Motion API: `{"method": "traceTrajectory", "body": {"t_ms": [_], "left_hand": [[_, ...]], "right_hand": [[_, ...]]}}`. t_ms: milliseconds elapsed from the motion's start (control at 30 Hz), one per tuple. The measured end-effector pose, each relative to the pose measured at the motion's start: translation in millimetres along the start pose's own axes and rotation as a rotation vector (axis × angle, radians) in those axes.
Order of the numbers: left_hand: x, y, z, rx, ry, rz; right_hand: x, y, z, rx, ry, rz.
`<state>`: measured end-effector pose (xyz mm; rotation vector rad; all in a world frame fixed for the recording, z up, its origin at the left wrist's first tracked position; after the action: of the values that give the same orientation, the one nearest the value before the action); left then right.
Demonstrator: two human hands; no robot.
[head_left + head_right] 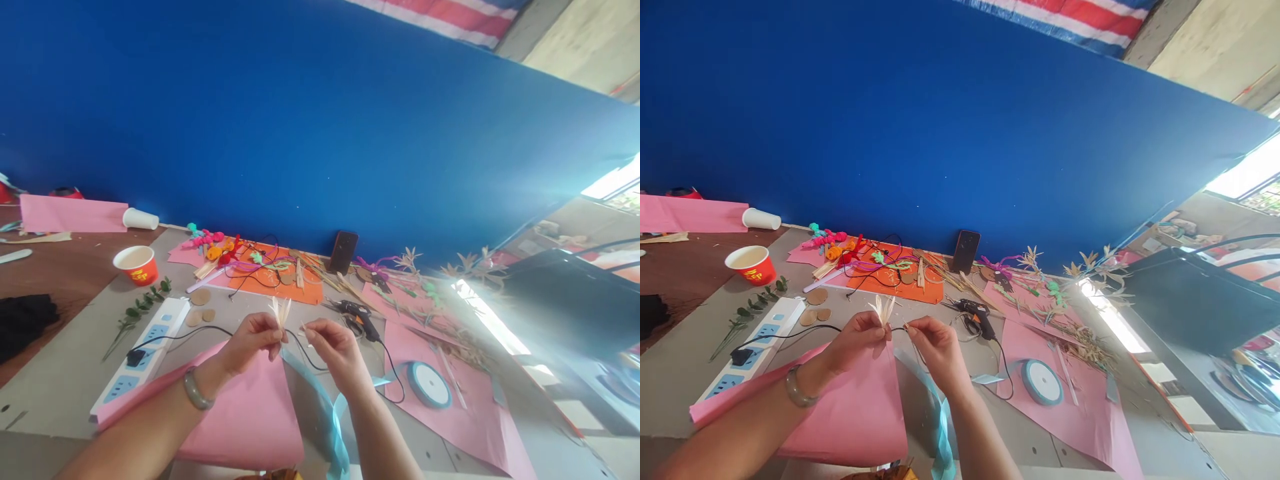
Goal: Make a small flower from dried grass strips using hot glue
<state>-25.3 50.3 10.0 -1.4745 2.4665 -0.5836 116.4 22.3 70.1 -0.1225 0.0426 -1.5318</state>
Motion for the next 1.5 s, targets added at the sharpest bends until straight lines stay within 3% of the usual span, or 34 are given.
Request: {"method": "traceTrajectory", "body": {"t_ms": [200, 467, 867, 933, 1200, 1500], "left_hand": [[-1.1, 2.8, 1.9, -0.056, -0.036, -0.009], [5.3, -4.5, -6.2, -0.148, -0.045, -0.012], [5.7, -2.0, -7.5, -0.191, -0.086, -0.032], [5.1, -1.3, -8.2, -0.201, -0.097, -0.034], [2.5, 1.6, -3.7, -0.190, -0.078, -0.049], [1.8, 0.8, -3.4, -0.209, -0.051, -0.032]], "right_hand": [[-5.7, -7.2, 27.7, 0.280, 0.091, 0.131], [-9.3, -21.0, 58.8, 0.618, 0.050, 0.266], [-15.0, -43.9, 70.8, 0.744, 0.136, 0.414], [-12.6, -46.8, 73.0, 0.766, 0.198, 0.433], [8.5, -53.2, 80.8, 1.061, 0.665, 0.492], [12.1, -60.5, 82.9, 1.101, 0.846, 0.585]]}}
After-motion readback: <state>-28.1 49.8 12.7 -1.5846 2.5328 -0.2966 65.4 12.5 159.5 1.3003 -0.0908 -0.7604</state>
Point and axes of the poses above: each hand's wrist, its own x-axis away from the middle knuckle, its own y-axis out of the back of the hand, z = x × y, the point moved 7 cm from there along -x, towards the middle knuckle, and after that the axes turned 12 degrees about -x, right-handed, at the moved point
